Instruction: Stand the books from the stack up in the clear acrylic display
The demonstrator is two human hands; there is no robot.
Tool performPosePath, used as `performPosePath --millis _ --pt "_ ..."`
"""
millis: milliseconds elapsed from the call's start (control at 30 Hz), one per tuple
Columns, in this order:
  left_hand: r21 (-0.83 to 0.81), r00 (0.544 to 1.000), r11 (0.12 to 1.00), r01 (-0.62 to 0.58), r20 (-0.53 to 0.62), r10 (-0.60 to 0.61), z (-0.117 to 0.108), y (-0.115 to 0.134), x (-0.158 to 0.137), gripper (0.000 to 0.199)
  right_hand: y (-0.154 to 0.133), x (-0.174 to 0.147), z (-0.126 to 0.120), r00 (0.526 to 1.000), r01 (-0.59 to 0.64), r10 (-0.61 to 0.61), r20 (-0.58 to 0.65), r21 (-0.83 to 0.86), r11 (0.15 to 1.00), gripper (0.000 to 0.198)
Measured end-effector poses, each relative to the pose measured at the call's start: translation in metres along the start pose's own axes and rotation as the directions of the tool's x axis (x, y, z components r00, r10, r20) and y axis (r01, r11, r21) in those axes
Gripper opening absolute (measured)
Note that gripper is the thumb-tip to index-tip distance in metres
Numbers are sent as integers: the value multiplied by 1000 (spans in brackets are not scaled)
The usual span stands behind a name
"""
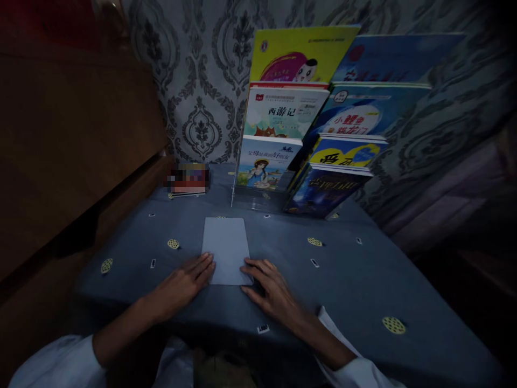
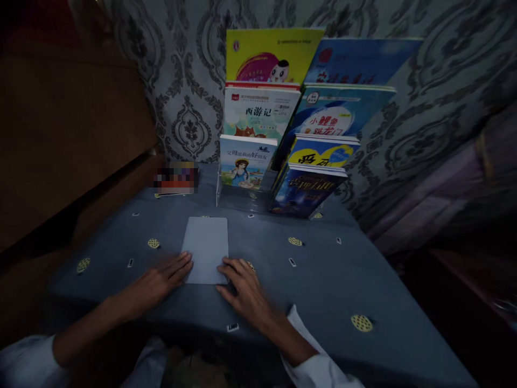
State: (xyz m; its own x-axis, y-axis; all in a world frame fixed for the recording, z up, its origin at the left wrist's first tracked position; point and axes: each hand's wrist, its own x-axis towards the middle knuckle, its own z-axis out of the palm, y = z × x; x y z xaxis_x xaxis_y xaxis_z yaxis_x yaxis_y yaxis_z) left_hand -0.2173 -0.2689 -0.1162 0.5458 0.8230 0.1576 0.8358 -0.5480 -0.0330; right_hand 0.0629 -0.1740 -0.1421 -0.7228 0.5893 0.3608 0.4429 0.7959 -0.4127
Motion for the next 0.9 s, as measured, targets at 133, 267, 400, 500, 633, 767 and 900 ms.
performPosePath --millis 133,267,400,500,633,767,900 --pt "22 997 1000 -15 79 13 -5 2 0 71 -1 0 0 1000 2 -2 -6 -32 1000 35" --pt "39 998 999 -19 61 17 -4 5 1 70 -2 8 -7 999 33 -31 40 -51 998 36" --pt "41 998 998 -41 43 39 -7 3 4 61 -2 15 -13 988 124 -108 106 -155 980 39" --pt "72 995 995 -75 70 70 -13 2 10 50 -3 20 -16 974 195 -163 156 -220 956 40" --pt "119 985 986 -117 144 99 -23 6 20 50 -10 27 -25 960 244 -199 197 -242 939 39" --pt "171 980 976 -138 168 109 -25 15 27 57 -15 31 -32 957 236 -185 223 -230 944 39" --pt "217 983 965 -149 137 121 -21 21 26 55 -13 29 -34 949 254 -198 245 -222 941 43"
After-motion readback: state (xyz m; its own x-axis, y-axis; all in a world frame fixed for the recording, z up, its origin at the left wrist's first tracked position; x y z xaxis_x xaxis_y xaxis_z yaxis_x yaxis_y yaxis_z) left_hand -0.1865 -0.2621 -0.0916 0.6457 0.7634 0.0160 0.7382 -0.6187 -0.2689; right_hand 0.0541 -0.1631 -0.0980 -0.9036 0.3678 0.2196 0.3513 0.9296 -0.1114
